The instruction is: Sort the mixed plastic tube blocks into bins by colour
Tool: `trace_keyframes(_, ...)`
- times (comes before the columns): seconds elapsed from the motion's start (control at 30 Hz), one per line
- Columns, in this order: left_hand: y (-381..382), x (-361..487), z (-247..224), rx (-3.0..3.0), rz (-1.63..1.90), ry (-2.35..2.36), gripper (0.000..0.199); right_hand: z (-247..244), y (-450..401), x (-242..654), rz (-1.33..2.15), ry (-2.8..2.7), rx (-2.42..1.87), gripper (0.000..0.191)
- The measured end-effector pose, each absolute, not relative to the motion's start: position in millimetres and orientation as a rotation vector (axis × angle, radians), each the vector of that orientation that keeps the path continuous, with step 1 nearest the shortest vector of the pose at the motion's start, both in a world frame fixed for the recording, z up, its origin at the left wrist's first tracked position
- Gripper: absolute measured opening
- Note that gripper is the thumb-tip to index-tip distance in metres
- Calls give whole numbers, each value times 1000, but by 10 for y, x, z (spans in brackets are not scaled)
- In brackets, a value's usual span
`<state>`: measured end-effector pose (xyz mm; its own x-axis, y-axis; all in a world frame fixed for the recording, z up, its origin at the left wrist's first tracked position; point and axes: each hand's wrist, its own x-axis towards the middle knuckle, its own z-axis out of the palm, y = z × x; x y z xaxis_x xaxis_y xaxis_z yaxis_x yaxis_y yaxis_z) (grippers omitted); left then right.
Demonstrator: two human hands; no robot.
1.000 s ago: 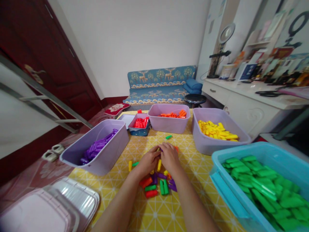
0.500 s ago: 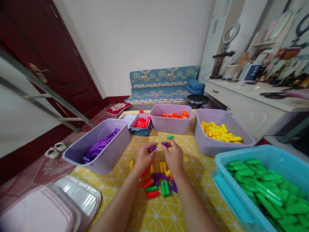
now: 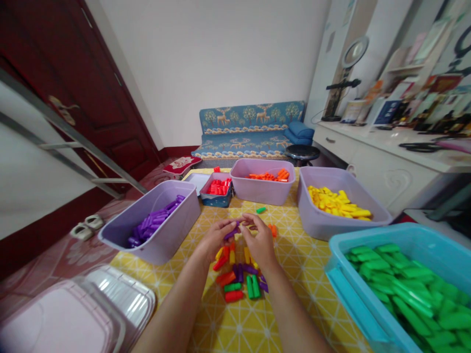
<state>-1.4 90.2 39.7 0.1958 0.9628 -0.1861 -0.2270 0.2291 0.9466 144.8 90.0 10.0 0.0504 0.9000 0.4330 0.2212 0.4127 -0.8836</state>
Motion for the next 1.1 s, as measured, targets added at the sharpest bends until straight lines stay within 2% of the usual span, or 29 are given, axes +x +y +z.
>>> trace_keyframes(0.23, 852, -439, 977, 796, 1732, 952, 44, 10, 951, 1500, 821, -1220, -1095, 28)
trace_keyframes(0.33, 783, -664, 1102, 1108, 2051, 1395, 35, 35, 942, 1478, 859, -1186, -1079, 29)
trace_keyframes(0.43, 710, -850, 1154, 1494, 2147, 1977, 31, 73, 925, 1464, 877, -1175, -1075, 29)
trace_keyframes(0.53, 692, -977, 1137, 1612, 1992, 2280, 33, 92, 918, 1469, 888, -1170, -1070, 29)
trace_keyframes(0.7, 752, -1031, 1002, 1772, 1329, 2533, 33, 93, 913, 1479, 872, -1156, -1082, 28)
trace_keyframes(0.77, 761, -988, 976, 1852, 1176, 2555, 34, 87, 915, 1479, 869, -1164, -1089, 28)
trace_keyframes(0.87, 747, -880, 996, 1971, 1189, 2381, 41, 78, 931, 1499, 852, -1190, -1105, 28)
trace_keyframes(0.97, 712, -775, 1019, 2101, 1156, 1893, 45, 89, 965, 1583, 750, -1260, -1182, 26)
trace_keyframes(1.1, 667, -672, 937, 1955, 665, 1526, 54, 143, 1019, 1816, 506, -1449, -1361, 23)
